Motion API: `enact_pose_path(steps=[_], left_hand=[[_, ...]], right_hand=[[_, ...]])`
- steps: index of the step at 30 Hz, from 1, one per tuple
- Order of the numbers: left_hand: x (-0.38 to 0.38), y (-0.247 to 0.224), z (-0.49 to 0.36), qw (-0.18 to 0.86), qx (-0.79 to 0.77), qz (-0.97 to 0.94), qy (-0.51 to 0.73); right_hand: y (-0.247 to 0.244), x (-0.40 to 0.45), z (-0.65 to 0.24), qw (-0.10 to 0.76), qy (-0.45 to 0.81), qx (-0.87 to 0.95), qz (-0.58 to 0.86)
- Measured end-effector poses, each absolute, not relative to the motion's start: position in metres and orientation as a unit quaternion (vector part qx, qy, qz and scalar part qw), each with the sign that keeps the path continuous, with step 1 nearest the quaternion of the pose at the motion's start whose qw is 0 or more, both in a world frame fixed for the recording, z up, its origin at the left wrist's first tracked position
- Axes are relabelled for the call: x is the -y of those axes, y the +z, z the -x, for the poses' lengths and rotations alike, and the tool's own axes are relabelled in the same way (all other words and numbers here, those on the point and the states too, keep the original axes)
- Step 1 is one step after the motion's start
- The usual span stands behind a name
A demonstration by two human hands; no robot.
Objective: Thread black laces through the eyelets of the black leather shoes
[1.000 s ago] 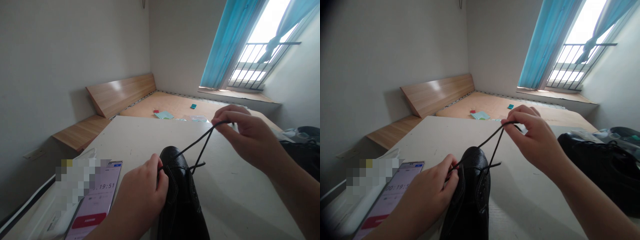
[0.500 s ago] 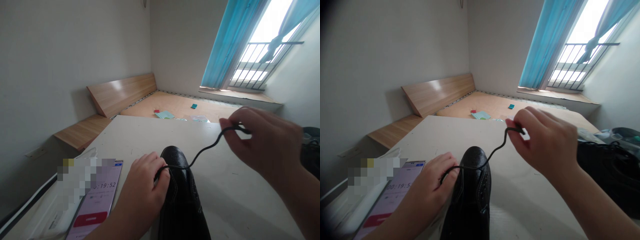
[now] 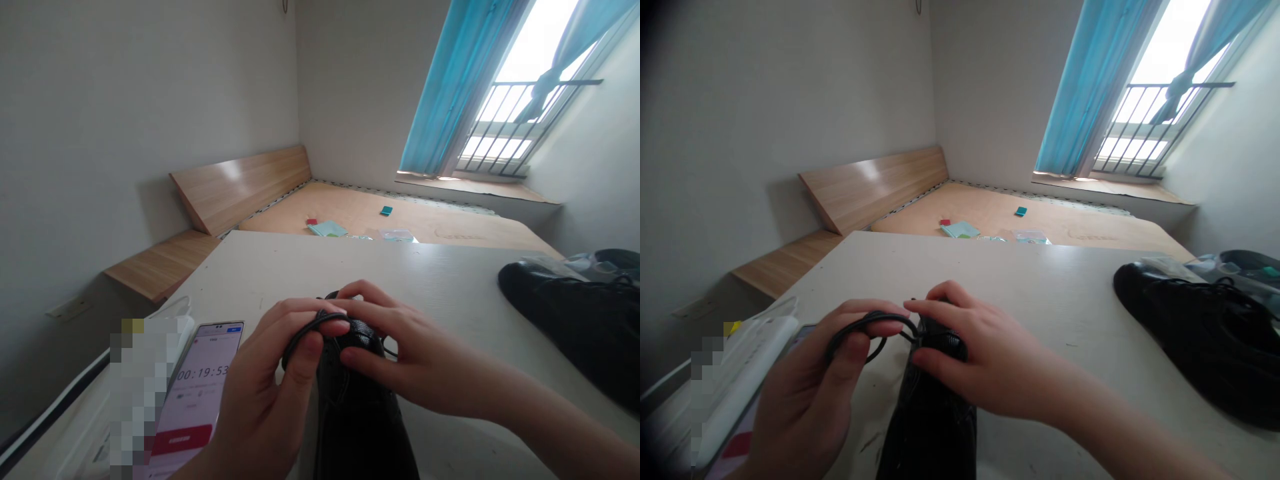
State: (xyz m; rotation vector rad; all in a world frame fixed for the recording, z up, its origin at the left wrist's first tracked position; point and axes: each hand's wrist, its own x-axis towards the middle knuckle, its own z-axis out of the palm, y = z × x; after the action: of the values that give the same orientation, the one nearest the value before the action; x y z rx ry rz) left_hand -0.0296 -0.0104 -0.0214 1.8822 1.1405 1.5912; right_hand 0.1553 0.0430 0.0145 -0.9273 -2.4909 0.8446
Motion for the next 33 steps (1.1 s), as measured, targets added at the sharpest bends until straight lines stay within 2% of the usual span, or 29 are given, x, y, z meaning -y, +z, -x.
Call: enact_pose_path(steps=[8,16,21,25,33], left_hand=[[0.005,-0.021,0.028,0.156,-0.450,-0.632,0.612],[0.009,-0.023,0.028,0.128,-0.348,-0.758,0.536],[0.012,-0.024,0.023,0.098,-0.414,-0.751,0.504],[0.012,-0.028,0.018,0.164,-0.468,-0.733,0.465],[0.010,-0.035,0.013,0.185,-0.479,-0.770,0.378]], right_hand=[[-0.005,-0.045,-0.144,0.241,0.339,0.849,0.327],[-0.007,-0.040,-0.139,0.260,0.308,0.874,0.273],[-0.019,-0.048,-0.134,0.358,0.447,0.760,0.309],[-0.018,-0.052,-0.133,0.370,0.573,0.633,0.366],[-0.012,-0.053,-0.137,0.395,0.595,0.566,0.412]])
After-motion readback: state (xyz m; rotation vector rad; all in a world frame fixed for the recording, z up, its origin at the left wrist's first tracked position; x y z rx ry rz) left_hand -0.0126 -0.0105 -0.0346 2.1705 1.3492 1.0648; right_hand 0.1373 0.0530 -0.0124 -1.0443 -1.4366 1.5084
